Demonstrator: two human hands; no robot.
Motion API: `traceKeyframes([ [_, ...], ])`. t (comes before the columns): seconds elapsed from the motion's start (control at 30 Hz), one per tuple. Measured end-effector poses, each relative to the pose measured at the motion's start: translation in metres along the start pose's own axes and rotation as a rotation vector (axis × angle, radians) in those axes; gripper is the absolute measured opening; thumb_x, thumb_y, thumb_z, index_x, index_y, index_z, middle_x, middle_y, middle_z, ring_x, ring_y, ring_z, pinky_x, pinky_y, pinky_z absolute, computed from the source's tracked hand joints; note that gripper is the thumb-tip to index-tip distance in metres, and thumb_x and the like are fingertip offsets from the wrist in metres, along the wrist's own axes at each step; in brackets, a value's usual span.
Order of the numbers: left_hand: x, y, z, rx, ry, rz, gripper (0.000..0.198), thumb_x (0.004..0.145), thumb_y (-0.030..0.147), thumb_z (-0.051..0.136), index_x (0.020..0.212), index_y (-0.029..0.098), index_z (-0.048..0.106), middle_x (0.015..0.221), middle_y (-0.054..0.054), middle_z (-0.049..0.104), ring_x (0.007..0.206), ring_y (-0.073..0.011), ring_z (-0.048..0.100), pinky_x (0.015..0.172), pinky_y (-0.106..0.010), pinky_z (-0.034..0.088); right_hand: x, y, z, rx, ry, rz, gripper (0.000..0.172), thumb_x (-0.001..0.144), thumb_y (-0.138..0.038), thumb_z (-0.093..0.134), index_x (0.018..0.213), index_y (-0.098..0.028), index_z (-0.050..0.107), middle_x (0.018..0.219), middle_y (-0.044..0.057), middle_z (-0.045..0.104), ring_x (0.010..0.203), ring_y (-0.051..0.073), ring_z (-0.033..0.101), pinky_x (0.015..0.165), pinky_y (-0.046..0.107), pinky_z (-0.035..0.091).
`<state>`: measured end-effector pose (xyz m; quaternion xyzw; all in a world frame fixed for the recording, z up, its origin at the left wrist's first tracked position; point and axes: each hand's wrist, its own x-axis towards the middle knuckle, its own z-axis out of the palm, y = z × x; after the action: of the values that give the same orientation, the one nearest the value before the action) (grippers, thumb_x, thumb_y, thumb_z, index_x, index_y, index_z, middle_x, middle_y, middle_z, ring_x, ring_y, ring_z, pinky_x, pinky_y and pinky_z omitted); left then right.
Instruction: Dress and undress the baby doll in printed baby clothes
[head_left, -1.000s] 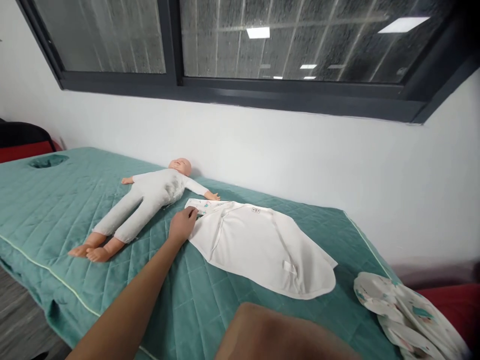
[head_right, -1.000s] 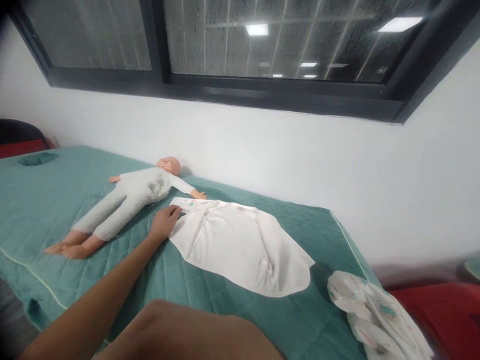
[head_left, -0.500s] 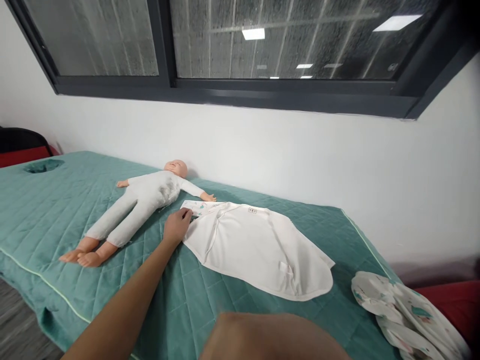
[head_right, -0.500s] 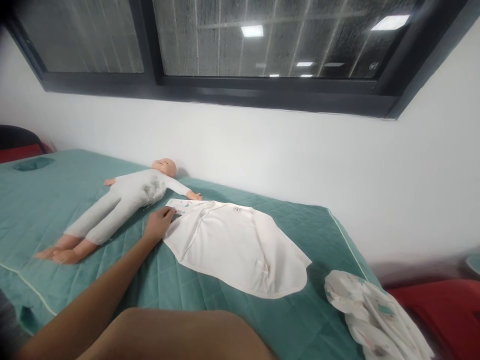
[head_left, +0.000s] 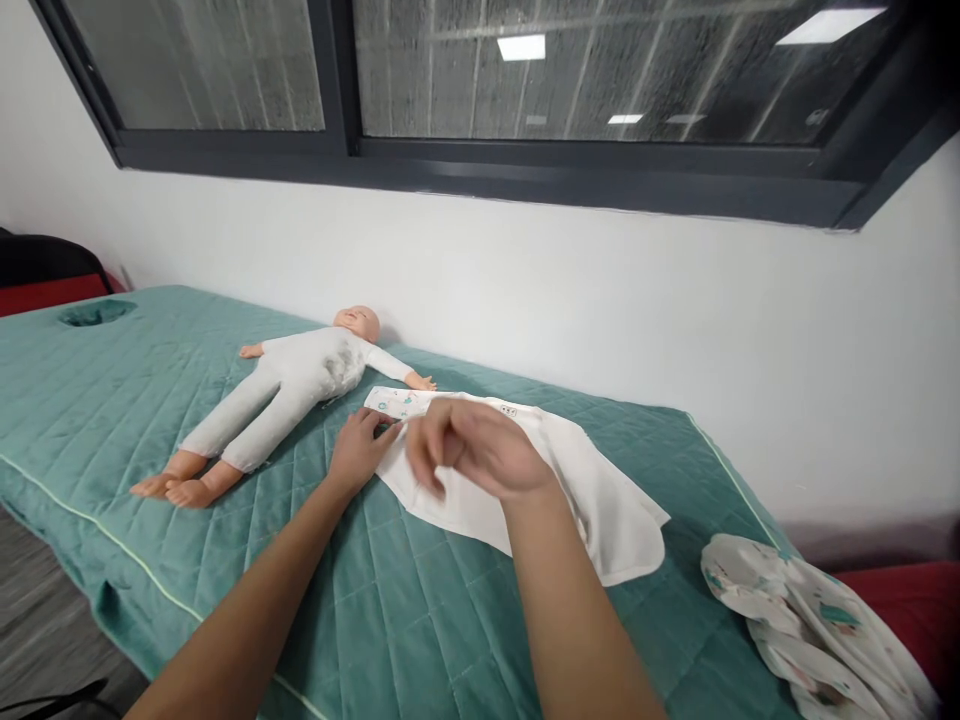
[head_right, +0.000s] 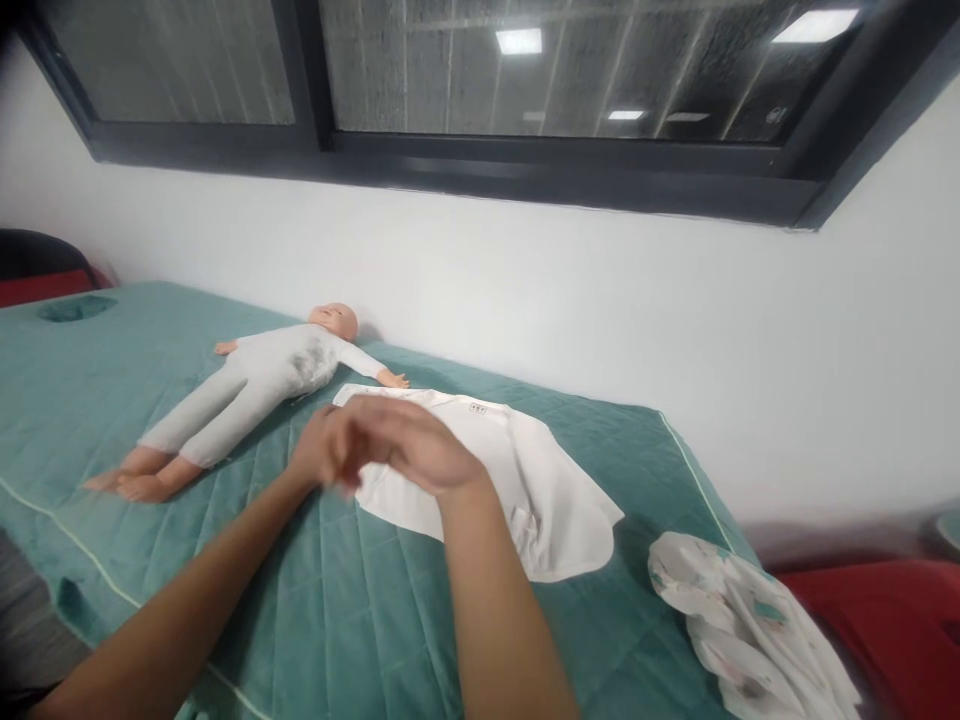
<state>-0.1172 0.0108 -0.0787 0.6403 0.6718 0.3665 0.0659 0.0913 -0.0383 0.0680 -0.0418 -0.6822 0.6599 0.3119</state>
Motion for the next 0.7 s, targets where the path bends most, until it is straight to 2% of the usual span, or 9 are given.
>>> traceKeyframes([
  [0.07,-0.004,-0.002,0.002,0.053,0.011,0.023,0.022,0.083,0.039,0.062,0.092,0.020,0.069,0.115,-0.008,0.064,0.112,-0.0265,0.054,0.097,-0.039,0.042,0.008,0.030,-0.029,-0.002,0.456,0.100,0.034,0.089,-0.052,0.050,0.079,-0.019,0.053,0.074,0.001,0.061,0.057,0.010,0.057,0.054,0.022,0.046],
  [0.13,-0.007,-0.002,0.002,0.097,0.014,0.037,0.019,0.084,0.037,0.061,0.089,0.020,0.067,0.115,-0.010,0.064,0.115,-0.0290,0.051,0.098,-0.043,0.041,0.009,0.064,-0.057,-0.242,0.960,0.295,0.025,0.086,-0.044,0.055,0.081,-0.019,0.054,0.081,0.001,0.064,0.060,0.010,0.058,0.053,0.019,0.045],
  [0.17,-0.007,-0.001,0.001,0.102,0.016,0.044,0.018,0.085,0.035,0.058,0.088,0.020,0.066,0.112,-0.010,0.065,0.114,-0.0291,0.052,0.097,-0.043,0.042,0.008,0.080,-0.069,-0.296,1.049,0.334,0.021,0.083,-0.040,0.059,0.083,-0.019,0.054,0.085,0.002,0.064,0.061,0.010,0.059,0.054,0.020,0.046],
  [0.27,-0.014,0.013,-0.004,-0.012,0.035,0.058,0.019,0.090,0.034,0.052,0.087,0.019,0.063,0.098,-0.008,0.067,0.098,-0.0250,0.058,0.086,-0.038,0.045,0.004,0.118,-0.091,-0.325,1.115,0.381,0.025,0.081,-0.038,0.061,0.096,-0.019,0.053,0.087,0.003,0.065,0.063,0.013,0.063,0.056,0.023,0.051],
  [0.37,-0.030,0.039,-0.008,-0.224,0.046,0.059,0.020,0.092,0.037,0.050,0.088,0.020,0.061,0.088,-0.003,0.067,0.082,-0.0191,0.061,0.077,-0.032,0.045,0.008,0.135,-0.098,-0.310,1.124,0.384,0.041,0.081,-0.044,0.060,0.112,-0.019,0.051,0.091,0.005,0.067,0.066,0.016,0.067,0.059,0.027,0.055],
  [0.43,-0.044,0.058,-0.008,-0.345,0.033,0.061,0.020,0.093,0.036,0.050,0.089,0.021,0.063,0.087,-0.001,0.068,0.083,-0.0174,0.062,0.076,-0.029,0.045,0.011,0.138,-0.099,-0.326,1.136,0.375,0.049,0.079,-0.046,0.062,0.117,-0.018,0.050,0.095,0.006,0.068,0.071,0.017,0.069,0.062,0.027,0.056],
  [0.53,-0.061,0.077,-0.004,-0.398,0.022,0.137,0.021,0.095,0.034,0.048,0.092,0.021,0.065,0.088,-0.001,0.067,0.085,-0.0163,0.062,0.077,-0.028,0.045,0.008,0.135,-0.102,-0.406,1.177,0.377,0.050,0.075,-0.043,0.065,0.117,-0.017,0.053,0.097,0.006,0.070,0.082,0.019,0.069,0.066,0.026,0.055],
  [0.7,-0.075,0.091,0.003,-0.204,0.054,0.383,0.020,0.097,0.029,0.047,0.099,0.020,0.066,0.093,-0.004,0.066,0.089,-0.0187,0.058,0.081,-0.033,0.045,-0.013,0.118,-0.118,-0.626,1.257,0.463,0.038,0.076,-0.035,0.058,0.109,-0.017,0.060,0.097,0.007,0.070,0.085,0.020,0.066,0.071,0.028,0.052],
])
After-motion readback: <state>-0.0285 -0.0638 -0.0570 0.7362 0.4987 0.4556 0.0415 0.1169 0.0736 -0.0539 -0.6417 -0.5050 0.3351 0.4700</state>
